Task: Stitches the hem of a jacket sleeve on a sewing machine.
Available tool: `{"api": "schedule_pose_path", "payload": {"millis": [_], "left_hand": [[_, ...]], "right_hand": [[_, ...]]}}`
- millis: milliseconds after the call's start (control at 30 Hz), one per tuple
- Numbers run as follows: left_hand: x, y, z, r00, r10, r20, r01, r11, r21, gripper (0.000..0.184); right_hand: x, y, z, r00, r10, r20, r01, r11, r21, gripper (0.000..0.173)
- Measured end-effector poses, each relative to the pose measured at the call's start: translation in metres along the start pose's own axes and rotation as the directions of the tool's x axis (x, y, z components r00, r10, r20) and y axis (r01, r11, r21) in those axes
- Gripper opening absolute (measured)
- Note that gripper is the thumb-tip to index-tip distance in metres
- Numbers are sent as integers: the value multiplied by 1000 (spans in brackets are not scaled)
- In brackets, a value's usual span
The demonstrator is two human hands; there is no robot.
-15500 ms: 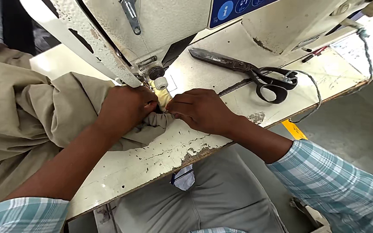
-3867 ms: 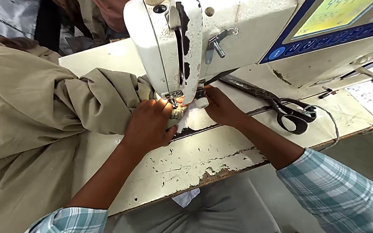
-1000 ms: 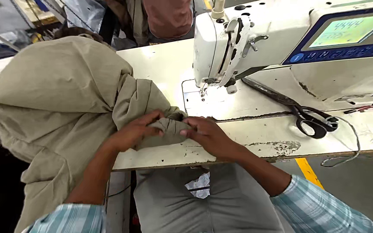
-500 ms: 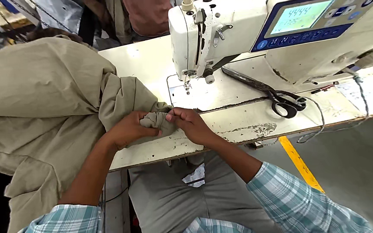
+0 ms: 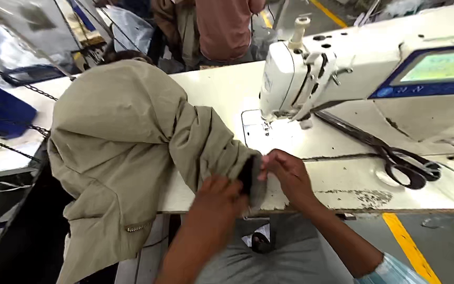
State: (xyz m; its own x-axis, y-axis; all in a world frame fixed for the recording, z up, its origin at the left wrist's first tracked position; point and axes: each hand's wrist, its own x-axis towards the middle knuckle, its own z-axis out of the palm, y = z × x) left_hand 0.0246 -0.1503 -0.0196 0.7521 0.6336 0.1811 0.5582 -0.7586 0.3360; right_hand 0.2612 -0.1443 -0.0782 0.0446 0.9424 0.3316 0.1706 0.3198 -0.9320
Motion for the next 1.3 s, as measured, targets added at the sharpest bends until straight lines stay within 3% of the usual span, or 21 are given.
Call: {"api": "schedule_pose_path", "payload": {"millis": [33, 133, 200, 267, 333, 400, 533, 700, 767, 833, 900, 967, 1033, 1133, 1200, 1300], "left_hand": [[-16, 12, 6, 999, 24, -46, -24, 1000, 4, 32], [-58, 34, 27, 962, -109, -251, 37, 961, -274, 23], [-62, 55, 40, 837, -345, -424, 147, 889, -433, 14], [-47, 72, 44, 712, -524, -469, 253, 813, -524, 26], [-21, 74, 54, 647, -574, -502, 344, 807, -480, 50], [-1, 61, 65, 616, -536, -578, 442, 842, -310, 52], [-14, 28, 39, 648, -505, -570, 510, 844, -168, 29], [-26, 37, 47, 625, -292, -724, 363, 930, -61, 16], [-23, 43, 50, 582, -282, -763, 319, 942, -105, 16], [-16, 53, 48, 580, -257, -773, 282, 954, -106, 15], [-9, 65, 44, 611, -214, -762, 270, 961, -54, 12], [-18, 64, 33, 696, -196, -691, 285, 959, 14, 8], [-42, 47, 21, 765, -225, -603, 308, 951, 37, 15], [-55, 49, 29, 714, -216, -666, 373, 923, 101, 19], [-56, 47, 43, 666, -179, -725, 390, 911, 133, 18], [-61, 42, 50, 647, -152, -748, 380, 914, 144, 19]], "right_hand": [[-6, 4, -7, 997, -71, -43, 66, 993, -94, 19], [-18, 5, -20, 979, -200, -29, 174, 909, -378, 38], [-10, -5, -21, 961, -271, 55, 260, 817, -515, 45], [11, -17, -14, 934, -298, 198, 356, 718, -599, 45], [31, -21, 0, 889, -297, 348, 456, 633, -625, 30], [37, -23, 5, 848, -308, 430, 525, 597, -607, 15], [9, -28, -22, 882, -385, 273, 468, 642, -607, 7], [-41, -10, -14, 923, -363, 130, 354, 667, -655, 8], [-39, -22, -4, 937, -316, 146, 334, 701, -630, 17], [-32, -39, 8, 920, -326, 218, 390, 701, -598, 26], [-19, -49, 15, 853, -405, 330, 522, 640, -564, 21], [-7, -50, -6, 802, -437, 408, 598, 573, -560, 13], [0, -40, -49, 826, -459, 329, 555, 553, -621, 10], [-18, -17, -57, 790, -585, 185, 516, 470, -717, 8], [-31, -5, -48, 789, -606, 106, 471, 484, -738, 12], [-43, 1, -40, 798, -601, 56, 433, 505, -747, 18]]}}
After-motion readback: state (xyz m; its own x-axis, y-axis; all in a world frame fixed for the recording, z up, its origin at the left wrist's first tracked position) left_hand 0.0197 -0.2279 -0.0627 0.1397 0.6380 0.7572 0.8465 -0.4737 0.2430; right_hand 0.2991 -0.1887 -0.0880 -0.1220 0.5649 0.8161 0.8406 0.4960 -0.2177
